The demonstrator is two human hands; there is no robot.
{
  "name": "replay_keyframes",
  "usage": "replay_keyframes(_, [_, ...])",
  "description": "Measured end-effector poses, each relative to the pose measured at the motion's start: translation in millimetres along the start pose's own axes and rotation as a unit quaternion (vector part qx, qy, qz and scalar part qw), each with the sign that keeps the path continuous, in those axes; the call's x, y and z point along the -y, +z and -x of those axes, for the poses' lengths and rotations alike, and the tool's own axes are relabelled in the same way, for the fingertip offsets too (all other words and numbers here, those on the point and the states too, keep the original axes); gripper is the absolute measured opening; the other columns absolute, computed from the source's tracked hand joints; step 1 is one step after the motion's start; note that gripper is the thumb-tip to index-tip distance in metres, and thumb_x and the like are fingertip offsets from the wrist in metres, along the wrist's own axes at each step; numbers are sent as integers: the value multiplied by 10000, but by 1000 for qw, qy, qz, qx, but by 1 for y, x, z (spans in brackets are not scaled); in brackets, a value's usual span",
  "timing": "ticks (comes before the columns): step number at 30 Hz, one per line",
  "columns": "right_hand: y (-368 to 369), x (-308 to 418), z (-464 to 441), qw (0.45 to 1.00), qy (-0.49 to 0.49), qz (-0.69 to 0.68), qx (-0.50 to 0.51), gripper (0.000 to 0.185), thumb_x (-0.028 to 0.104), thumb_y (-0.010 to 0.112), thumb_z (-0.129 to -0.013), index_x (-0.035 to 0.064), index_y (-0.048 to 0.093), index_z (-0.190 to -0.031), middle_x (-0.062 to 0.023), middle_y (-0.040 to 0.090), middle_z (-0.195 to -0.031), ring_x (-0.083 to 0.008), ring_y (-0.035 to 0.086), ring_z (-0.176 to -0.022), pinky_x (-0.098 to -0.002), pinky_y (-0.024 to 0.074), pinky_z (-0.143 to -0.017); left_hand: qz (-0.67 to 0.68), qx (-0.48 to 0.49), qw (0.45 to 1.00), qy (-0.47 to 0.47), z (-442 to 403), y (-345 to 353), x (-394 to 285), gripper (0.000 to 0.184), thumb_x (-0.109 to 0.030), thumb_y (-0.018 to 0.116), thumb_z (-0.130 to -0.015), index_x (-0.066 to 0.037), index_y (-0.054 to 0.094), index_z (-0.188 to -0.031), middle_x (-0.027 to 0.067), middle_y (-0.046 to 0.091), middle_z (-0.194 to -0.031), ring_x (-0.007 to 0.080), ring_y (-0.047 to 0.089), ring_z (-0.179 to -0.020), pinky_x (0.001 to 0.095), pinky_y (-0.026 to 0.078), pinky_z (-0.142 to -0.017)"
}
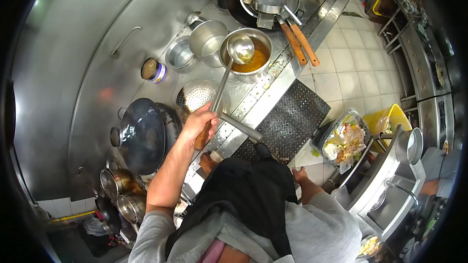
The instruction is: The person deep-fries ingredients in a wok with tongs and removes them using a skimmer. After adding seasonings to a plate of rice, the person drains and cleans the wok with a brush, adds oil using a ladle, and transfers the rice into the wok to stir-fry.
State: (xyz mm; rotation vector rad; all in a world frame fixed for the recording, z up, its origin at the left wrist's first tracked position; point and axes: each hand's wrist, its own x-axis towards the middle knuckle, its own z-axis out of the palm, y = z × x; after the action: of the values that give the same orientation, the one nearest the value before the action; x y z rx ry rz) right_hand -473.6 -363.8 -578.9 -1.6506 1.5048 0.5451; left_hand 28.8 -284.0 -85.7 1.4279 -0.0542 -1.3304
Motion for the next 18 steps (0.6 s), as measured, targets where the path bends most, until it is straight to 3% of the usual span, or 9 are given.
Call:
replay_keyframes(1, [28,-20,-28,997,-53,36,-39,855,485,619,-926,15,194,-1499,-310,620,-1131,-404,719,-776,-452,569,-525,25,3,1000,2,2,-3,4,575,-99,512,-974,-143,318,-1513,13,523,-705,130,497,-468,289,407,-408])
replay_keyframes(4, [-44,71,37,982,49,-159,85,833,473,597,-945,18,184,-1507,-320,617,-1131,-405,718,-826,-471,577,-582,107,4,994,34,23,-4,9,492,-101,519,-977,-155,372,-1444,15,520,-717,132,490,-467,297,395,-404])
replay_keyframes(8, [-65,93,47,986,39,-147,68,810,444,586,-962,46,161,-1525,-318,601,-1166,-413,709,-790,-501,571,-596,285,82,954,46,56,-30,18,441,-104,533,-979,-185,365,-1378,20,524,-733,135,476,-459,298,371,-398])
replay_keyframes(10, [-68,94,56,988,30,-141,54,825,445,604,-953,77,153,-1537,-276,632,-1118,-392,701,-741,-510,573,-609,351,132,925,69,84,-46,27,430,-106,538,-980,-196,348,-1355,23,527,-736,137,473,-458,297,362,-395])
replay_keyframes(12, [-73,100,74,990,33,-125,57,817,458,619,-941,64,213,-1530,-266,614,-1164,-349,711,-737,-462,580,-617,375,124,914,97,120,-64,41,436,-112,540,-983,-196,327,-1354,20,515,-732,137,472,-458,298,359,-393])
replay_keyframes(14, [-76,106,87,994,22,-89,53,803,440,610,-952,63,199,-1529,-267,636,-1111,-343,706,-698,-434,569,-546,411,109,897,122,162,-88,64,435,-108,536,-984,-194,321,-1352,23,509,-730,137,472,-457,300,359,-393])
replay_keyframes(18, [-68,113,123,999,-12,13,42,775,433,616,-950,85,225,-1521,-242,655,-1094,-336,707,-682,-401,556,-483,390,14,902,185,258,-134,121,466,-102,504,-994,-176,388,-1439,33,498,-731,130,471,-452,282,378,-384])
